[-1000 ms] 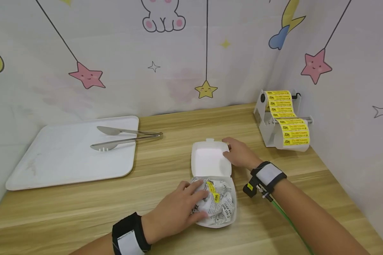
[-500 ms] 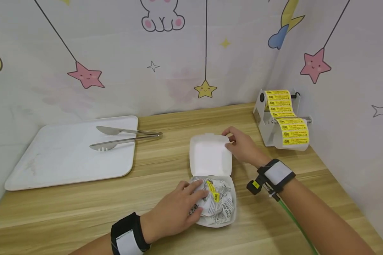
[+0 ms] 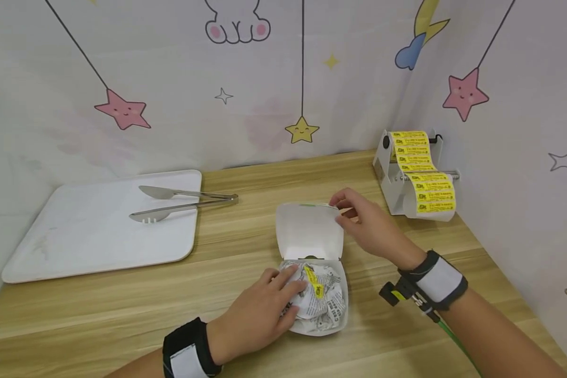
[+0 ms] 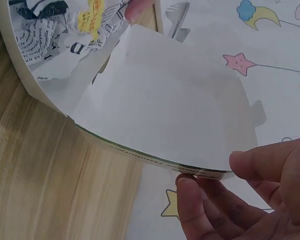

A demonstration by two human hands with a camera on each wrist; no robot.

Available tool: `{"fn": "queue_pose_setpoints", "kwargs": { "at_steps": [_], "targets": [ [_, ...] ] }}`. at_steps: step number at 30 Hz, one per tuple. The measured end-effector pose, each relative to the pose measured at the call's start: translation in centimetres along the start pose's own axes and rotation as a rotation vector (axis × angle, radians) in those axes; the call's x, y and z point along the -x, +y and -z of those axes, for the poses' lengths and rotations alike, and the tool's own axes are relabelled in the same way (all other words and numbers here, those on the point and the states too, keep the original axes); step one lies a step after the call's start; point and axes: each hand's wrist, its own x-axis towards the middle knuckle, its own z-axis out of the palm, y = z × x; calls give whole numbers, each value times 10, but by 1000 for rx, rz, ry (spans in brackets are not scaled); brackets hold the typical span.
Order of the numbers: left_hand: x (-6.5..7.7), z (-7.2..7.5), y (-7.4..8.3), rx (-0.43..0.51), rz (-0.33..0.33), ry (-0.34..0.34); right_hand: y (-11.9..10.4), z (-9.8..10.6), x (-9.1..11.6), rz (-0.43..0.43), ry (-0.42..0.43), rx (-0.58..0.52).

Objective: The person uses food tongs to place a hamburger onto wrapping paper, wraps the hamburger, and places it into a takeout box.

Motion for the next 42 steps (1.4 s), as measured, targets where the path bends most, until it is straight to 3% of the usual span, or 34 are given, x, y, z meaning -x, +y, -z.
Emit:
{"fn": "queue_pose_setpoints", "kwargs": {
  "at_steps": [8, 17, 28, 31, 35, 42],
  "targets": [
    [1, 1, 0, 37, 19, 1, -14, 1, 31, 91, 41, 70],
    [1, -2, 0, 76, -7, 63, -13, -6, 56, 283, 93, 131],
    [1, -4, 0, 98, 1, 91, -11, -11, 79, 234, 30, 149],
    [3, -7, 1, 112, 18, 101, -8, -16, 87, 260, 39, 153],
    [7, -12, 4, 193, 68, 146, -3, -26, 96, 312, 85, 162],
    [11, -17, 4, 514, 219, 239, 1, -44, 106, 302, 120, 218]
  ]
}}
